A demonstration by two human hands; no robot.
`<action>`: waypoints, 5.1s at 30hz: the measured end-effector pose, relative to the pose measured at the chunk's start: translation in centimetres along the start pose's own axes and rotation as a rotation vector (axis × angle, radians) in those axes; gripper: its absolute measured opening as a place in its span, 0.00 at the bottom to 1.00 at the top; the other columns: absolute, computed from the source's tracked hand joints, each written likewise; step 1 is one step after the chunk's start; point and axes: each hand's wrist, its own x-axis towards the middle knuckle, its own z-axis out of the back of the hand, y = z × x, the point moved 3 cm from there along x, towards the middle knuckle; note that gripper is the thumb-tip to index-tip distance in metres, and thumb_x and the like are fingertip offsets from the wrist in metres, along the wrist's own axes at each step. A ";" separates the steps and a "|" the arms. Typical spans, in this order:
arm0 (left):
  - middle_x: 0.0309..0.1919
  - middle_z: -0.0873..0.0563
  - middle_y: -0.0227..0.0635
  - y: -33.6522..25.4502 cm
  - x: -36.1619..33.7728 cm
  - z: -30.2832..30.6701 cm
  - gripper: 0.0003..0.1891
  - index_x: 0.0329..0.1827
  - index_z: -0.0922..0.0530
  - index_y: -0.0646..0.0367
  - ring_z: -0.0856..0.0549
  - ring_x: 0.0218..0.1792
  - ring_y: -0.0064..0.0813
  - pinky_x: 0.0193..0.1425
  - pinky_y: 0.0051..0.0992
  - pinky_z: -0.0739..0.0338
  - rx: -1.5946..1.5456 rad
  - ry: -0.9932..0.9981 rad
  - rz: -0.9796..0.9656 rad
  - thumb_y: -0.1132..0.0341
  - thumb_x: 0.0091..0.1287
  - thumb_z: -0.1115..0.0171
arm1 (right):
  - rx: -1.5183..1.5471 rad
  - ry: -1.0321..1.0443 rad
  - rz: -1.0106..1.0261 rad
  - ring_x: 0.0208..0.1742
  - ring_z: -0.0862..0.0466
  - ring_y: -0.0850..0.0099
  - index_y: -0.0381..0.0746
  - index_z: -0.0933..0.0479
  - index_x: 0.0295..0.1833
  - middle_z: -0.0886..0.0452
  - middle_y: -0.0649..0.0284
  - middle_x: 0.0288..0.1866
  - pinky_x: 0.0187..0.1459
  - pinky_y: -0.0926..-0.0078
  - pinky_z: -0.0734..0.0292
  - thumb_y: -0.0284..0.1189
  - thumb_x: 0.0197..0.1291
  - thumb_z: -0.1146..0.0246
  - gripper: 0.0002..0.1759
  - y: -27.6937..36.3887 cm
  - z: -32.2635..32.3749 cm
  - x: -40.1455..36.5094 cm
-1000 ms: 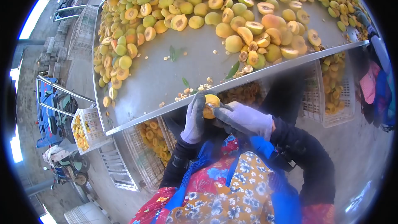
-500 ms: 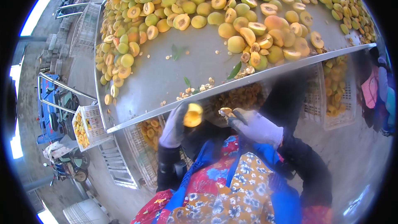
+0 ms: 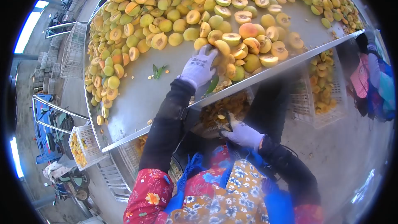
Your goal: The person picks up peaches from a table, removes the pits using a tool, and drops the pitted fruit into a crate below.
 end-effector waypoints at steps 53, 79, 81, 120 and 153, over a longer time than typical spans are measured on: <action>0.54 0.20 0.48 -8.9 -20.0 3.7 0.18 0.61 0.30 0.61 0.17 0.55 0.40 0.64 0.40 0.21 -2.190 -0.442 0.579 0.58 0.79 0.52 | -0.366 -0.322 0.525 0.20 0.17 0.55 0.31 0.29 0.44 0.20 0.52 0.20 0.21 0.61 0.25 0.39 0.70 0.39 0.19 10.2 -1.5 -5.6; 0.55 0.19 0.42 -9.9 -21.7 0.9 0.21 0.66 0.29 0.63 0.18 0.55 0.30 0.61 0.29 0.23 -1.792 -0.424 0.754 0.56 0.80 0.49 | -0.629 -0.171 0.704 0.28 0.16 0.56 0.32 0.23 0.49 0.21 0.47 0.34 0.25 0.61 0.24 0.31 0.72 0.45 0.13 6.8 -3.1 -4.0; 0.47 0.16 0.39 -9.5 -22.1 0.4 0.21 0.59 0.25 0.63 0.16 0.47 0.27 0.55 0.26 0.21 -1.586 -0.406 0.758 0.53 0.80 0.49 | -0.488 -0.118 0.575 0.26 0.16 0.58 0.32 0.24 0.48 0.20 0.49 0.31 0.22 0.62 0.25 0.34 0.72 0.45 0.14 6.7 -3.4 -4.0; 0.38 0.13 0.38 -9.8 -21.6 -0.9 0.18 0.54 0.22 0.64 0.14 0.39 0.26 0.47 0.25 0.20 -1.257 -0.444 0.680 0.57 0.82 0.53 | 0.534 0.263 -0.105 0.30 0.21 0.72 0.33 0.24 0.46 0.26 0.66 0.25 0.33 0.71 0.26 0.36 0.77 0.48 0.16 7.5 -1.7 -4.8; 0.45 0.13 0.44 -9.5 -21.4 -3.7 0.25 0.59 0.26 0.66 0.14 0.45 0.30 0.52 0.29 0.19 -1.171 -0.532 0.564 0.49 0.81 0.55 | 1.216 0.621 -0.155 0.22 0.27 0.85 0.43 0.24 0.42 0.26 0.74 0.25 0.23 0.86 0.33 0.46 0.73 0.40 0.17 4.9 -0.7 -4.1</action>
